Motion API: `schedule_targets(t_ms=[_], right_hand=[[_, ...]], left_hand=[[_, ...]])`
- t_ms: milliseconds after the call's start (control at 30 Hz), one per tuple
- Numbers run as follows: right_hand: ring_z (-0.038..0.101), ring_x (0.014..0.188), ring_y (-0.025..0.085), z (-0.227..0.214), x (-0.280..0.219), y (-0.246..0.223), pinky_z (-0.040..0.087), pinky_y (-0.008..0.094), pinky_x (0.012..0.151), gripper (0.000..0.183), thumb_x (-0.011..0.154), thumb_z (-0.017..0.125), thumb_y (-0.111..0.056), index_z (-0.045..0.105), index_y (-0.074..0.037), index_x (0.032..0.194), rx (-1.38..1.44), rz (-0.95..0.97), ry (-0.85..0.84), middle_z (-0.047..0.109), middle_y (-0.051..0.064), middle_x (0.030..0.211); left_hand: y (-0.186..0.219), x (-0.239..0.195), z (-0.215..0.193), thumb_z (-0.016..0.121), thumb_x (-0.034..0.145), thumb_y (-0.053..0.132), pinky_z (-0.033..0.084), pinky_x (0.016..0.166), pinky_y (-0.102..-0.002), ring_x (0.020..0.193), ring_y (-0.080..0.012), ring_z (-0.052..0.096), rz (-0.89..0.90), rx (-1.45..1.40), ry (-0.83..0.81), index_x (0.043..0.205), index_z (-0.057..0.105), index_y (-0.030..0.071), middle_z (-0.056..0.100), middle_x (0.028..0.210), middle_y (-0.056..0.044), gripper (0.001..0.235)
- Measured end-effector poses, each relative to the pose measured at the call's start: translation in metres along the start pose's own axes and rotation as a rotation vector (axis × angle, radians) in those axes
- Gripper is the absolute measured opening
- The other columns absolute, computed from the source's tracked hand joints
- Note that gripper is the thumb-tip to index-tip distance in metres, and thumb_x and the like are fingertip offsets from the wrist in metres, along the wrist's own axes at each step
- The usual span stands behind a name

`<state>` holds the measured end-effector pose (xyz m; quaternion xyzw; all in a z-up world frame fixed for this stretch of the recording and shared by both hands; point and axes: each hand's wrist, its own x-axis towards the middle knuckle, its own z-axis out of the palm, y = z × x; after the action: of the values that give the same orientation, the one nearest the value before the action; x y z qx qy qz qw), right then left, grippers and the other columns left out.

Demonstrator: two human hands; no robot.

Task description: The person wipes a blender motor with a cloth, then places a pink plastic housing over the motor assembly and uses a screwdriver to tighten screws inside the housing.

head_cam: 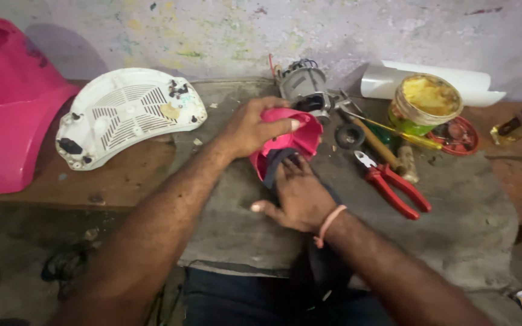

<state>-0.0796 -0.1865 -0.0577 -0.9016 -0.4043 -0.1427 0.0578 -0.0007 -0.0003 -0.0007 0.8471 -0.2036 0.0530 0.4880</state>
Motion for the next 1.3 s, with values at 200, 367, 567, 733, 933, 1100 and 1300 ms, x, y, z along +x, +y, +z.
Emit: schedule_targets(t_ms=[200,367,567,733,933,1100,1300], right_hand=[[0.054,0.121,0.054,-0.009,-0.026,-0.009,0.029,0.058,0.117,0.084,0.088,0.061,-0.063,0.052,0.013,0.125,0.402,0.101,-0.002,0.064,0.035,0.111],[0.057,0.111,0.053,-0.020,-0.034,-0.003,0.029,0.061,0.112,0.078,0.090,0.062,-0.061,0.054,0.011,0.118,0.355,0.104,0.041,0.063,0.034,0.106],[0.061,0.107,0.046,-0.013,-0.002,-0.013,0.028,0.066,0.108,0.078,0.088,0.057,-0.067,0.056,0.008,0.113,0.214,0.217,-0.172,0.064,0.030,0.104],[0.059,0.117,0.044,-0.020,-0.013,-0.020,0.024,0.069,0.112,0.082,0.092,0.050,-0.069,0.054,0.007,0.125,0.144,0.229,-0.176,0.065,0.029,0.112],[0.047,0.130,0.043,-0.019,-0.015,-0.002,0.018,0.072,0.108,0.084,0.092,0.044,-0.069,0.057,0.007,0.128,-0.097,0.116,-0.042,0.061,0.027,0.131],[0.049,0.129,0.043,-0.012,0.001,-0.001,0.018,0.073,0.108,0.087,0.091,0.044,-0.073,0.063,0.007,0.121,-0.075,0.208,-0.087,0.062,0.029,0.125],[0.059,0.121,0.041,-0.018,-0.022,-0.022,0.020,0.068,0.117,0.079,0.090,0.045,-0.073,0.069,-0.002,0.113,0.154,0.266,-0.147,0.069,0.024,0.113]], left_hand=[[-0.001,-0.002,-0.004,0.078,0.079,0.053,0.054,0.099,-0.038,0.113,-0.0267,0.072,0.047,0.018,0.000,0.127,0.069,0.005,0.075,0.119,-0.018,0.068],[-0.003,0.000,0.000,0.078,0.080,0.051,0.050,0.100,-0.040,0.117,-0.0284,0.067,0.097,0.057,0.026,0.126,0.071,0.004,0.072,0.122,-0.019,0.067],[-0.005,-0.001,-0.001,0.078,0.082,0.050,0.051,0.100,-0.038,0.117,-0.0268,0.069,0.131,0.017,0.036,0.127,0.070,0.001,0.073,0.123,-0.020,0.067],[-0.002,0.000,-0.002,0.077,0.080,0.050,0.054,0.098,-0.037,0.112,-0.0253,0.072,0.093,0.002,-0.005,0.127,0.069,0.001,0.075,0.119,-0.019,0.068],[-0.007,0.002,-0.003,0.080,0.077,0.051,0.052,0.098,-0.039,0.114,-0.0282,0.068,0.044,0.042,-0.014,0.127,0.070,0.004,0.072,0.122,-0.019,0.069],[-0.013,0.004,-0.001,0.081,0.078,0.051,0.051,0.100,-0.040,0.117,-0.0302,0.068,0.079,0.096,0.015,0.125,0.071,0.004,0.071,0.122,-0.020,0.068],[-0.013,0.004,0.007,0.079,0.079,0.050,0.054,0.098,-0.039,0.113,-0.0284,0.070,0.111,0.022,0.073,0.125,0.070,0.003,0.073,0.119,-0.018,0.066]])
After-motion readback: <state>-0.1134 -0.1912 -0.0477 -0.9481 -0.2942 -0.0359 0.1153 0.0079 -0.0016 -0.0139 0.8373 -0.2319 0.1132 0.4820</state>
